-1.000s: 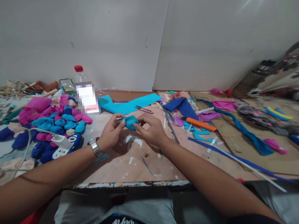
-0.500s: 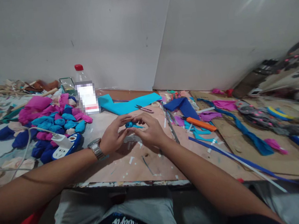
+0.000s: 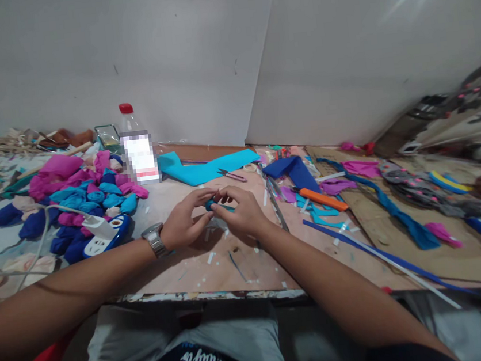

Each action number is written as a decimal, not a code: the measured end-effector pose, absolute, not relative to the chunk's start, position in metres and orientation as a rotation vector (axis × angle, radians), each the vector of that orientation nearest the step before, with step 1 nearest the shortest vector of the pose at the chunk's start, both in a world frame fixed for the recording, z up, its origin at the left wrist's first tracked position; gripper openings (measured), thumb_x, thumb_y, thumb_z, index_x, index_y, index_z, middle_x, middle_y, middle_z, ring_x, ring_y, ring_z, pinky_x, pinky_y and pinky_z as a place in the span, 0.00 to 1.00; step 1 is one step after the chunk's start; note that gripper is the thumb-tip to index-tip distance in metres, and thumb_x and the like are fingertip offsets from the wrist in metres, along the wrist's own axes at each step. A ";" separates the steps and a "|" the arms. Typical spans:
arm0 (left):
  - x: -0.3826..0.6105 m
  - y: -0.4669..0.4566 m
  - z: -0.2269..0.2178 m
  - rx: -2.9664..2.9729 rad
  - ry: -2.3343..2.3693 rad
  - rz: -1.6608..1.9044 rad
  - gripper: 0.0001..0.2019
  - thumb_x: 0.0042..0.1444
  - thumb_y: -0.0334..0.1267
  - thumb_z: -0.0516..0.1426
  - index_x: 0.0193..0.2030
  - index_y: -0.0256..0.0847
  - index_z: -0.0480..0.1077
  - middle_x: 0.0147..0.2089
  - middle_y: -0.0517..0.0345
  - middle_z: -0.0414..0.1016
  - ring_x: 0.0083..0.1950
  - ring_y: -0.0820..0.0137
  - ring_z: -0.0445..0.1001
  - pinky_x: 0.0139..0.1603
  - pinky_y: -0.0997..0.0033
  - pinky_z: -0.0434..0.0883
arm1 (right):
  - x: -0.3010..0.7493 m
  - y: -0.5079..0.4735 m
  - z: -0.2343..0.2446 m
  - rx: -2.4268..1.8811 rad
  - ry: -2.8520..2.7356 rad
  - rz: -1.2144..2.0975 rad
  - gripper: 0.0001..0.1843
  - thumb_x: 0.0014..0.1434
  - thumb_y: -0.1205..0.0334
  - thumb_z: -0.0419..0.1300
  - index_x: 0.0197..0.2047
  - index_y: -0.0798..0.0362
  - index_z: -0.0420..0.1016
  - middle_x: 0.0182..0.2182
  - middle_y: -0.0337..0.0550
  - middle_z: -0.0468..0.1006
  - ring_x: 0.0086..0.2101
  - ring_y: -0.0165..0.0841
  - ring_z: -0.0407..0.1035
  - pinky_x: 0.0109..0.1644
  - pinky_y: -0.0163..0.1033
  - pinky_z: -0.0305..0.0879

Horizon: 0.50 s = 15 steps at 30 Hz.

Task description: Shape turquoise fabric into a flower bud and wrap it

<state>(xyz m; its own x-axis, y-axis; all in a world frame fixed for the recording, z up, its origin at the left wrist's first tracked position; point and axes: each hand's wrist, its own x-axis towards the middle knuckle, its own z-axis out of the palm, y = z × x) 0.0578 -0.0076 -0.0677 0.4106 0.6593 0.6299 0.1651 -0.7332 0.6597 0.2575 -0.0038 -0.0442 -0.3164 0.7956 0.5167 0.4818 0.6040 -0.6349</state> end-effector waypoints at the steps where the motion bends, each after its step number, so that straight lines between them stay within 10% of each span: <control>1: 0.058 -0.008 -0.067 2.141 0.697 1.285 0.21 0.65 0.35 0.57 0.64 0.42 0.65 0.63 0.44 0.72 0.65 0.58 0.73 0.68 0.51 0.71 | 0.257 -0.003 -0.045 -1.010 -1.975 0.465 0.07 0.60 0.57 0.65 0.35 0.51 0.76 0.33 0.42 0.79 0.35 0.35 0.70 0.41 0.41 0.66; 15: 0.061 -0.005 -0.072 1.820 0.674 1.308 0.17 0.66 0.35 0.57 0.61 0.44 0.66 0.63 0.45 0.72 0.63 0.61 0.74 0.63 0.53 0.74 | 0.256 -0.002 -0.042 -0.849 -2.023 0.464 0.05 0.63 0.58 0.66 0.41 0.49 0.78 0.42 0.47 0.81 0.45 0.40 0.75 0.47 0.46 0.71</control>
<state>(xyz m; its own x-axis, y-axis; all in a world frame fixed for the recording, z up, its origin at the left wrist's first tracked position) 0.0615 -0.0048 -0.0724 0.3300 0.7810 0.5302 -0.0219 -0.5551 0.8315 0.2555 -0.0020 -0.0424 -0.3899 0.7161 0.5789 0.3920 0.6980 -0.5993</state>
